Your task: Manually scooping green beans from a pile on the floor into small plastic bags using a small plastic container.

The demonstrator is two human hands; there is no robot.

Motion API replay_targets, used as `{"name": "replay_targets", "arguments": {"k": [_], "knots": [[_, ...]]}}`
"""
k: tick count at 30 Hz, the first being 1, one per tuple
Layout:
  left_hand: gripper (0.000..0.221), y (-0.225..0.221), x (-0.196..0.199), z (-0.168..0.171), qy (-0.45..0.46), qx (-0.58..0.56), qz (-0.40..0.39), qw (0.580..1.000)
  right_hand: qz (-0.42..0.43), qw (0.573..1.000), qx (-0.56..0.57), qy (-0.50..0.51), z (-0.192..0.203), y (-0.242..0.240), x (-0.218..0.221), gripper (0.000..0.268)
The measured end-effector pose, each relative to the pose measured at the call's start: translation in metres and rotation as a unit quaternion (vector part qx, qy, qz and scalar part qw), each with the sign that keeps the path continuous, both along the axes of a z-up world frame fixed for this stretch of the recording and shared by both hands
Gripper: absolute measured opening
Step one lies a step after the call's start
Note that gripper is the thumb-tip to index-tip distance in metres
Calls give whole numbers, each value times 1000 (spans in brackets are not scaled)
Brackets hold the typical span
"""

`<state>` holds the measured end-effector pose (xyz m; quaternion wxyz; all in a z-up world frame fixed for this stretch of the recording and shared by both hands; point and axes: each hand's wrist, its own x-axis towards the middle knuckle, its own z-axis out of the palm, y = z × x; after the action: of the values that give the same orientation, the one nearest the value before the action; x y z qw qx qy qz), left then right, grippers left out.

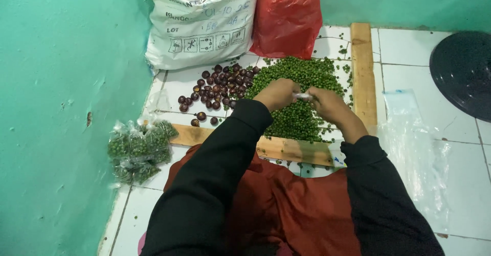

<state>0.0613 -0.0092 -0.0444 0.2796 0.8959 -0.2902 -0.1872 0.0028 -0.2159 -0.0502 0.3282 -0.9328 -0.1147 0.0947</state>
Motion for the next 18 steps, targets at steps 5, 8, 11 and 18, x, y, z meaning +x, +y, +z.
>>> {"name": "replay_targets", "arguments": {"k": [5,8,11,18], "knots": [[13,-3,4,12,-73,75,-18,994,-33,950,264,165,-58,-17,16,23],[9,0,9,19,-60,43,-15,997,-60,879,417,225,-36,-22,2,20],[13,0,12,19,-68,17,-16,997,-77,843,469,252,-38,-26,-6,17],[7,-16,14,0,-131,-147,110,974,-83,747,617,232,-58,0,-17,15]]}}
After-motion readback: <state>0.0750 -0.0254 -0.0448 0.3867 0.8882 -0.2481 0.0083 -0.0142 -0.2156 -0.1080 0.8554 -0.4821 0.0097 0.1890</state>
